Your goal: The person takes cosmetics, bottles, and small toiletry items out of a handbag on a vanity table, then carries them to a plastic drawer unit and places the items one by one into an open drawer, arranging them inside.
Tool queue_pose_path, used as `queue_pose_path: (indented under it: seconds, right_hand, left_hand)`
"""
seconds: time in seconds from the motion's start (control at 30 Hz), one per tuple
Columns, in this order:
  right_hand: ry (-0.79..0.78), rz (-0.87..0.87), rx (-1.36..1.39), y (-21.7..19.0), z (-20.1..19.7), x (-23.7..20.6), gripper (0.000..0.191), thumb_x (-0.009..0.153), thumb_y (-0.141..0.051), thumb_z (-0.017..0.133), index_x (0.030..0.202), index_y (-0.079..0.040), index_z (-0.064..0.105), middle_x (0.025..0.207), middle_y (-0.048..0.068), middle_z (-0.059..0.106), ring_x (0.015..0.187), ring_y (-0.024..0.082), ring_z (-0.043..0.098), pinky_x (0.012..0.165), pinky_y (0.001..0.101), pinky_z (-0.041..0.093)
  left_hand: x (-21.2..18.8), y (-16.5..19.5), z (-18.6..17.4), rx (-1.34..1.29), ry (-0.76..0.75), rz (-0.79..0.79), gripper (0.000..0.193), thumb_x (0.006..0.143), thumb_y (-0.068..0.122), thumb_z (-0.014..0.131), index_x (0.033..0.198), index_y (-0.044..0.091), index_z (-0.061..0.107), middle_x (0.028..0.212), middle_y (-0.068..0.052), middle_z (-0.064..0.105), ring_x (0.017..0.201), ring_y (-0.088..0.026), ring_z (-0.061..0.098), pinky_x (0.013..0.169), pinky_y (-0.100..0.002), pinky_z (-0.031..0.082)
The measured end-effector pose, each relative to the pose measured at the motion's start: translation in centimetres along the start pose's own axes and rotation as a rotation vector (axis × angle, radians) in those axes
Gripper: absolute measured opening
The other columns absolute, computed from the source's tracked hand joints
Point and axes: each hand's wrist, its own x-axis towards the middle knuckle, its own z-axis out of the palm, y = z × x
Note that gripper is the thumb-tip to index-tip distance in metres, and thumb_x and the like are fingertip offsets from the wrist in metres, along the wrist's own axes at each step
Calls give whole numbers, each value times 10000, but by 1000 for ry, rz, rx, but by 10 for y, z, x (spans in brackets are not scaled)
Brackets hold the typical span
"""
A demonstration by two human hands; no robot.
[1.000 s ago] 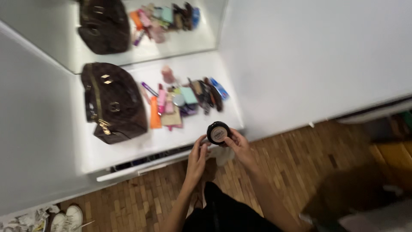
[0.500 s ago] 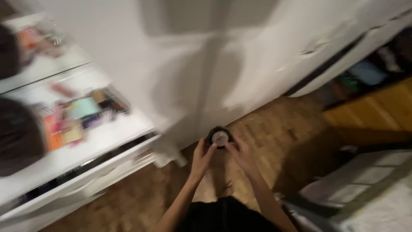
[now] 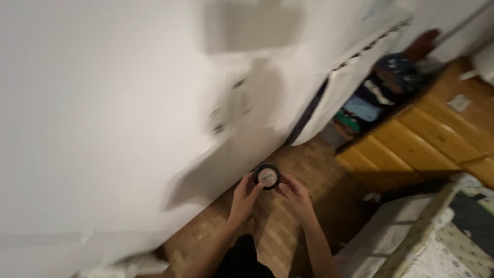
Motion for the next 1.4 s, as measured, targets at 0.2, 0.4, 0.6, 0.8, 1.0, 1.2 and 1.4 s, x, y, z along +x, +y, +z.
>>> queue_pose_path:
  seconds: [0.2, 0.4, 0.6, 0.8, 1.0, 1.2, 1.4]
  right_hand:
    - [136, -34, -37, -26, -140, 121, 407, 1002, -73, 606, 1392, 40, 578, 1243, 117, 683, 1096, 209, 675, 966, 386, 565]
    - [156, -28, 74, -81, -272, 207, 466, 990, -115, 602, 1437, 5, 552, 1265, 87, 687, 1101, 201, 690, 973, 368, 571]
    - [241, 103, -220, -122, -412, 325, 402, 1014, -173, 608, 1382, -14, 636, 1184, 87, 697, 1028, 193, 685, 863, 364, 534]
    - [32, 100, -53, -170, -519, 453, 378, 1005, -153, 617, 1342, 17, 628, 1181, 110, 711, 1034, 198, 706, 903, 335, 584]
    - [-155, 2, -65, -195, -552, 596, 349, 1020, -164, 606, 1317, 12, 656, 1170, 91, 724, 1045, 193, 699, 881, 337, 578]
    - [-260, 69, 138, -196, -525, 760, 334, 988, -174, 666, 1261, 19, 670, 1068, 118, 725, 985, 222, 717, 892, 371, 595]
    - [-388, 271, 201, -179, -479, 864, 392, 972, -262, 697, 1266, -7, 656, 1033, 96, 715, 924, 200, 703, 849, 340, 575]
  left_hand:
    - [154, -20, 128, 91, -95, 68, 452, 952, 172, 710, 1345, -1, 568, 1145, -77, 713, 1011, -131, 665, 898, -288, 535]
    - [278, -38, 257, 86, -196, 42, 437, 949, 184, 725, 1327, 0, 606, 1060, -74, 719, 926, -130, 656, 838, -282, 540]
    - [396, -71, 384, 191, -82, 126, 450, 926, 191, 744, 1315, 7, 611, 1037, -103, 708, 873, -162, 668, 795, -303, 548]
    - [495, -82, 489, 206, 130, 110, 445, 914, 187, 745, 1292, 1, 601, 1061, -122, 703, 873, -192, 701, 762, -324, 556]
    - [582, -99, 524, 238, 287, 105, 429, 904, 166, 728, 1286, 5, 620, 1051, -138, 735, 831, -205, 735, 721, -338, 577]
    - [668, -117, 514, 260, 413, 24, 464, 918, 156, 694, 1339, 12, 562, 1082, -125, 736, 872, -218, 761, 756, -348, 595]
    - [730, -107, 507, 372, 521, 137, 471, 959, 114, 687, 1387, -5, 531, 1183, -165, 687, 993, -245, 703, 812, -365, 573]
